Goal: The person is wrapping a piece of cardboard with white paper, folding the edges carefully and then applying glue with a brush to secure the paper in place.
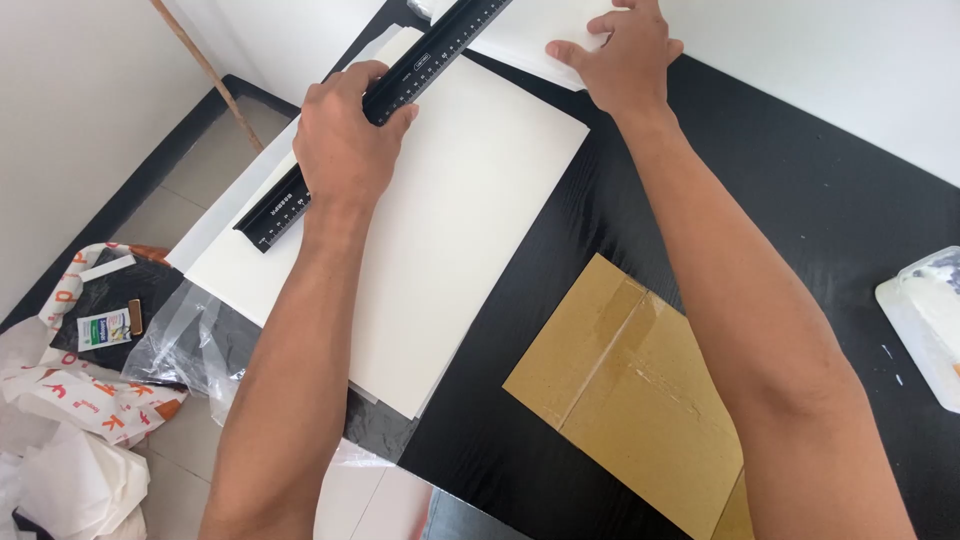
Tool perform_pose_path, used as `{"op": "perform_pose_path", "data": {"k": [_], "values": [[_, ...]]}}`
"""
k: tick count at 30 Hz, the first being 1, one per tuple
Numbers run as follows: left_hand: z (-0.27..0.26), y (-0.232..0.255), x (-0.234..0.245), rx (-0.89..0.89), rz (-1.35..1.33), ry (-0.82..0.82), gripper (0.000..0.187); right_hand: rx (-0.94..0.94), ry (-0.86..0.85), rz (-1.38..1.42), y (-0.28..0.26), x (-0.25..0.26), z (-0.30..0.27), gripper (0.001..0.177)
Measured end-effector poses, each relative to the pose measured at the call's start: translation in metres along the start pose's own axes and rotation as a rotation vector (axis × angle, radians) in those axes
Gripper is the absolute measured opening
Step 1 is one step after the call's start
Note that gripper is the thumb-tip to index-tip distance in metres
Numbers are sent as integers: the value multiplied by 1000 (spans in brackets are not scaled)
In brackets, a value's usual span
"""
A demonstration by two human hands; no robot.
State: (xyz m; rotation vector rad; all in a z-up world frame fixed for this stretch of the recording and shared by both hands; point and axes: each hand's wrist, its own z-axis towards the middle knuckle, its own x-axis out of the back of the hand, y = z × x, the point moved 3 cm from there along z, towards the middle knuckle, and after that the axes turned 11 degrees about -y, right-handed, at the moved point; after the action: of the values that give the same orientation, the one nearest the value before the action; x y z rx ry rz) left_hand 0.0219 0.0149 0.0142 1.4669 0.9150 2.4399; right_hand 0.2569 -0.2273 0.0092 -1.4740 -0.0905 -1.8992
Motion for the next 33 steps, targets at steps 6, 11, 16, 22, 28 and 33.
{"op": "perform_pose_path", "data": {"k": [6, 11, 16, 22, 28, 33], "values": [[0, 0, 1, 8, 3, -14, 38, 123, 113, 40, 6, 6, 1, 34], [1, -2, 0, -8, 27, 4, 41, 174, 199, -8, 5, 14, -3, 41], [0, -2, 0, -8, 17, 15, 41, 193, 213, 8, 6, 20, -10, 47], [1, -1, 0, -10, 26, 11, 41, 92, 34, -59, 18, 16, -21, 70], [-1, -1, 1, -18, 14, 20, 41, 53, -44, -121, 7, 19, -32, 70], [-1, 0, 2, -8, 6, 2, 39, 93, -98, -20, 2, 20, -35, 79]]}}
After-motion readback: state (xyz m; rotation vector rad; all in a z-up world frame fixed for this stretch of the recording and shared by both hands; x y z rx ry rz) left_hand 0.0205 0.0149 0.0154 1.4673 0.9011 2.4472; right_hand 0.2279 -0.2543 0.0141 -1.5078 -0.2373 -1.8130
